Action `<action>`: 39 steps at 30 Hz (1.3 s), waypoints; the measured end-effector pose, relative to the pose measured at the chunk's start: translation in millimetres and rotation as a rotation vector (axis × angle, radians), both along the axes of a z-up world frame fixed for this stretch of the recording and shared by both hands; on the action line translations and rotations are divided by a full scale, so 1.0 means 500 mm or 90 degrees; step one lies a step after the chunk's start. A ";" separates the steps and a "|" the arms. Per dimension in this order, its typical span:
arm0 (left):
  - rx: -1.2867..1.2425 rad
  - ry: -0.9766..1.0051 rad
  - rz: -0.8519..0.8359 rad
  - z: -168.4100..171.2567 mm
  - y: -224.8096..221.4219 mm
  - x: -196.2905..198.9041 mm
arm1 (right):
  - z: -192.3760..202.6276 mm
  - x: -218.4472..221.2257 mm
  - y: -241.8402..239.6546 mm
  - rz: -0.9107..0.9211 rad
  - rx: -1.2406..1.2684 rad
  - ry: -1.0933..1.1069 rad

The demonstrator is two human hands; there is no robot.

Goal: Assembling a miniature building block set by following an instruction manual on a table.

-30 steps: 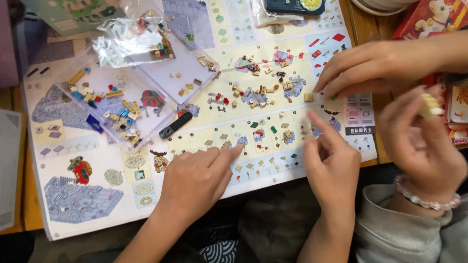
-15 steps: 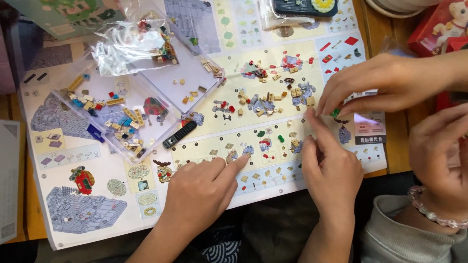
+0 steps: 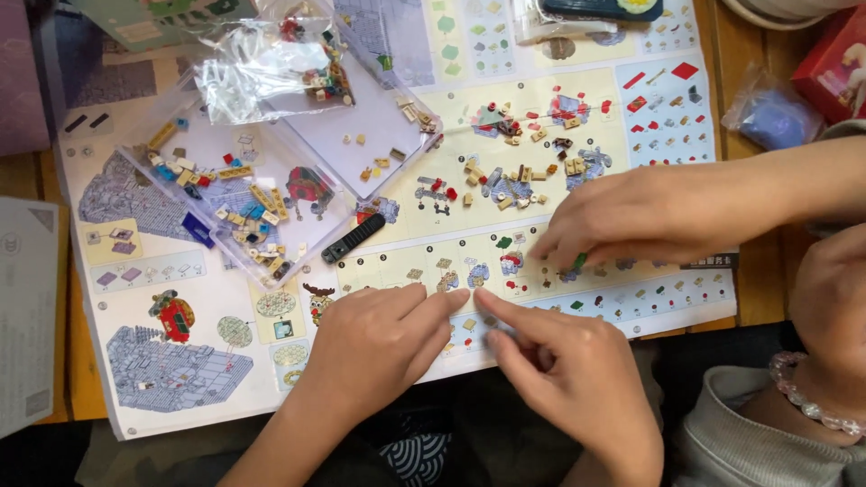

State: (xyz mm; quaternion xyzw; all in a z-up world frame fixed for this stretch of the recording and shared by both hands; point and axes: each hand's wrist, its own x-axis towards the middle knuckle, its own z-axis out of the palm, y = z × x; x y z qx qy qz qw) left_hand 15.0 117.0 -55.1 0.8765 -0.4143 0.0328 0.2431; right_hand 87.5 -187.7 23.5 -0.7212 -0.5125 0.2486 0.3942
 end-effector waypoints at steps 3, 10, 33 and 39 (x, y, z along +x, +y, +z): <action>-0.008 0.010 0.001 0.003 0.002 0.005 | -0.006 -0.016 -0.026 -0.028 0.003 0.005; -0.024 -0.034 0.001 0.002 0.003 0.011 | -0.066 -0.057 -0.134 -0.105 0.005 0.016; 0.013 -0.073 0.017 0.004 -0.003 0.009 | -0.524 -0.078 -0.241 -0.364 -0.014 0.056; 0.016 -0.076 0.018 0.005 -0.003 0.010 | -0.534 -0.102 -0.208 -0.426 -0.016 0.064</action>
